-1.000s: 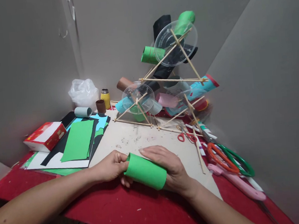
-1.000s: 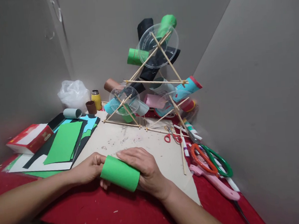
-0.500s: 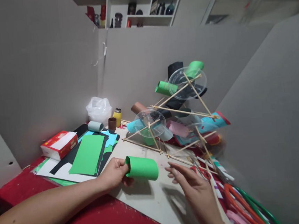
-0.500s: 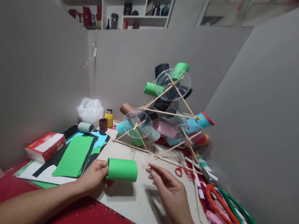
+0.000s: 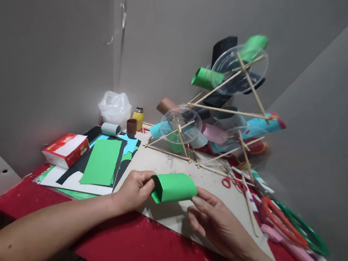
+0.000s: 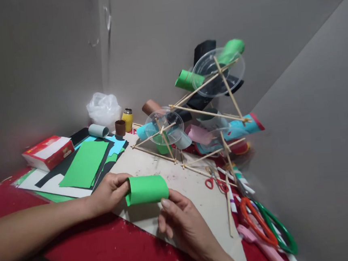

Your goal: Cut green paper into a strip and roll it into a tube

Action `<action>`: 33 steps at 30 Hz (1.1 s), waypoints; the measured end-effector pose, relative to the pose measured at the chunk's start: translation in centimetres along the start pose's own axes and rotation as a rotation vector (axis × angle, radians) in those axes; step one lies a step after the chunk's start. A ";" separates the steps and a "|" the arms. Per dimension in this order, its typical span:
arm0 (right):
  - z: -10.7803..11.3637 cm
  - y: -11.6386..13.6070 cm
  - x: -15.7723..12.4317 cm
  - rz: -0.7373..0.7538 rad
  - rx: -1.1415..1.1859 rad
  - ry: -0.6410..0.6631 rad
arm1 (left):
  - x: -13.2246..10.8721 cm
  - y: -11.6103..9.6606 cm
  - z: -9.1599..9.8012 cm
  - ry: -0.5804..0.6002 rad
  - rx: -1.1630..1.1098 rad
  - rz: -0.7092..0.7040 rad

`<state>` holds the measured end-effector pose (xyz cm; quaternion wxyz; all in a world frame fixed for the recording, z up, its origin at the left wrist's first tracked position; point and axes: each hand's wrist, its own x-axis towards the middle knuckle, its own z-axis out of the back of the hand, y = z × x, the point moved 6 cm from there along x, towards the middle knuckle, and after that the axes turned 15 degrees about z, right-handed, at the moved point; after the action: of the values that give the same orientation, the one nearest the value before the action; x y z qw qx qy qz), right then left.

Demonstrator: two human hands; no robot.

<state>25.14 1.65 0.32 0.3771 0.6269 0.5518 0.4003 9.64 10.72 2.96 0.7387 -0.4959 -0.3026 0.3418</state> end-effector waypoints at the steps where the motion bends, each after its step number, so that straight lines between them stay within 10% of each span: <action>1: 0.1 0.0 0.0 -0.001 0.019 0.014 | -0.1 -0.3 0.1 -0.019 0.064 -0.049; 14: -1.2 -1.1 -1.1 -0.176 0.130 0.274 | -1.3 -1.3 -0.4 -0.024 0.247 -0.230; 24: 3.8 3.9 1.7 0.316 -0.176 -0.234 | 0.9 0.9 -0.9 0.219 -0.380 0.336; 33: 0.3 1.6 0.9 0.116 -0.376 0.083 | -0.1 1.0 -2.4 0.366 -0.396 0.452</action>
<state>26.09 2.33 1.72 0.4409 0.5590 0.4453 0.5430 11.24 9.66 1.24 0.5759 -0.7370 -0.1083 0.3368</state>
